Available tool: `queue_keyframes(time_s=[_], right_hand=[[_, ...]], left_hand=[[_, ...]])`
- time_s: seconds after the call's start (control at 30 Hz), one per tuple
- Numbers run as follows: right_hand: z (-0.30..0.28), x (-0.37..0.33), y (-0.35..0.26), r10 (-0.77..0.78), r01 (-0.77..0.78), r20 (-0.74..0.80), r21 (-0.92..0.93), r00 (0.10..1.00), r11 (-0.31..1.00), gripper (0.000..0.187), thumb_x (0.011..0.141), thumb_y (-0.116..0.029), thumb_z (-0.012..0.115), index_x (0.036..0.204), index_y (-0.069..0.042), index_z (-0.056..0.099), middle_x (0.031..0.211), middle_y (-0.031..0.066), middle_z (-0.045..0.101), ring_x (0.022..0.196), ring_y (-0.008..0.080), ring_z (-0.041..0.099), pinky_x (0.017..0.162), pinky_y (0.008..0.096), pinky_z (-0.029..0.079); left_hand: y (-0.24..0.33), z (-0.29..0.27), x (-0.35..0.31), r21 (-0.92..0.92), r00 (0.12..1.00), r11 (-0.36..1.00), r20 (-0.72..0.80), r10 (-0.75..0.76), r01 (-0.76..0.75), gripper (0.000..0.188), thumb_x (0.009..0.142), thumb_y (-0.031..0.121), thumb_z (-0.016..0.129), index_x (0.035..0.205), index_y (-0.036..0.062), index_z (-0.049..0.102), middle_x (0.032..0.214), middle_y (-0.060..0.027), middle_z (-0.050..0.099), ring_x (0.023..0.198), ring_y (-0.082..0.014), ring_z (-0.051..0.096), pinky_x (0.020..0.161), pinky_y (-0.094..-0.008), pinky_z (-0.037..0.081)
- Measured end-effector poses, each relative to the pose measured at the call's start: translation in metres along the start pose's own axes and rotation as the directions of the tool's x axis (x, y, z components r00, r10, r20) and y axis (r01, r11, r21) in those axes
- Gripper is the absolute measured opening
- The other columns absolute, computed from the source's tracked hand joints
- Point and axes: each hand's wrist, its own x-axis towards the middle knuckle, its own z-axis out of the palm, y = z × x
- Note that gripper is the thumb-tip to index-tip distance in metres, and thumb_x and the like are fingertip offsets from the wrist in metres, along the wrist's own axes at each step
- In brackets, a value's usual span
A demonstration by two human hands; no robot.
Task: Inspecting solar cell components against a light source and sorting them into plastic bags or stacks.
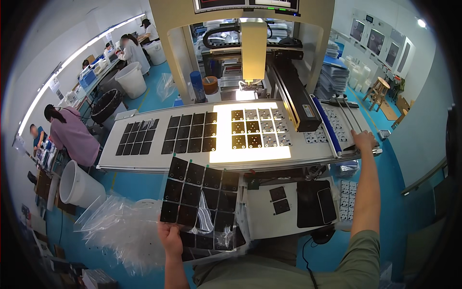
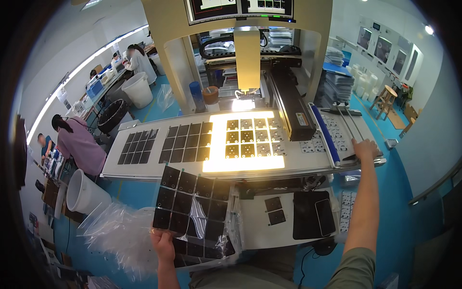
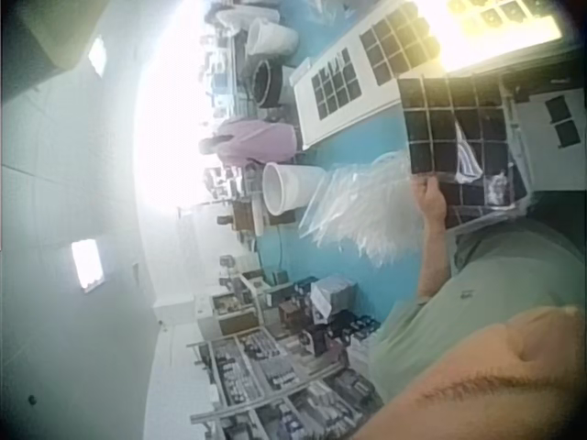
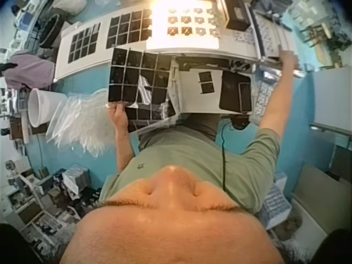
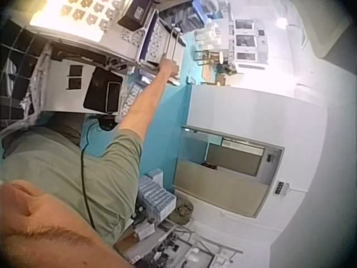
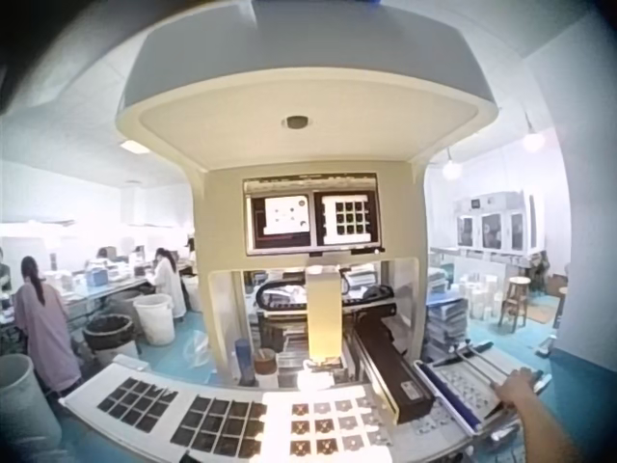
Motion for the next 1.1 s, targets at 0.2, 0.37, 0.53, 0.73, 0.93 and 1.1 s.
queue_keyframes(time_s=[0.2,0.37,0.53,0.73,0.93,1.1], right_hand=[[-0.0018,-0.0009,-0.001,0.002,-0.002,0.011,-0.022,1.0,1.0,0.083,0.098,-0.073,0.05,0.139,-0.003,0.063,0.144,0.0193,0.06,0.137,0.0356,0.056,0.111,0.0512,0.046],[-0.0033,0.0006,-0.0009,0.06,-0.06,-0.008,-0.059,0.998,0.996,0.086,0.097,-0.076,0.05,0.141,-0.003,0.061,0.147,0.0195,0.058,0.138,0.036,0.055,0.111,0.0519,0.046],[-0.0025,0.0018,0.0004,0.057,-0.057,0.006,-0.066,0.998,0.996,0.09,0.096,-0.078,0.049,0.142,-0.002,0.06,0.149,0.0206,0.057,0.139,0.0372,0.054,0.112,0.0534,0.047],[0.0004,0.0053,0.0017,0.054,-0.053,0.005,-0.074,0.999,0.996,0.09,0.097,-0.078,0.048,0.143,-0.001,0.059,0.149,0.0209,0.056,0.139,0.0377,0.054,0.112,0.0537,0.047],[0.0021,0.0063,0.0035,0.053,-0.053,0.007,-0.056,0.999,0.997,0.089,0.097,-0.077,0.048,0.143,-0.002,0.059,0.15,0.02,0.055,0.14,0.0371,0.053,0.113,0.0537,0.046],[0.0007,0.0056,0.0032,0.001,0.0,0.055,-0.015,0.998,1.0,0.089,0.097,-0.077,0.049,0.144,-0.002,0.059,0.15,0.0201,0.055,0.141,0.0368,0.052,0.114,0.0532,0.045]], left_hand=[[-0.0002,0.0014,0.0001,-0.012,1.0,1.0,0.006,0.013,-0.013,0.059,0.088,-0.015,0.037,0.145,-0.0026,0.046,0.14,-0.0214,0.063,0.124,-0.0291,0.067,0.105,-0.0416,0.055],[0.0008,0.0009,0.0004,-0.057,0.999,0.998,-0.03,0.032,-0.034,0.059,0.089,-0.015,0.037,0.146,-0.003,0.044,0.143,-0.0226,0.062,0.128,-0.0301,0.065,0.106,-0.0419,0.054],[-0.0026,-0.0021,-0.0006,-0.011,1.0,1.0,0.004,0.003,-0.003,0.06,0.088,-0.015,0.036,0.147,-0.0028,0.043,0.143,-0.0226,0.062,0.128,-0.0303,0.065,0.106,-0.0418,0.054],[-0.0001,0.0006,-0.0008,-0.003,1.0,1.0,0.006,0.014,-0.014,0.059,0.089,-0.015,0.036,0.146,-0.0024,0.044,0.142,-0.0215,0.062,0.126,-0.0287,0.066,0.104,-0.0396,0.055],[-0.0001,0.0064,-0.002,0.004,0.998,1.0,-0.061,0.004,-0.004,0.052,0.089,-0.012,0.043,0.138,0.0019,0.051,0.13,-0.0137,0.066,0.113,-0.0234,0.068,0.095,-0.0367,0.056],[-0.0013,-0.0012,-0.0001,0.031,1.0,1.0,-0.014,0.002,-0.002,0.053,0.089,-0.011,0.043,0.14,0.0012,0.05,0.134,-0.0152,0.065,0.115,-0.0253,0.067,0.098,-0.0406,0.057]])
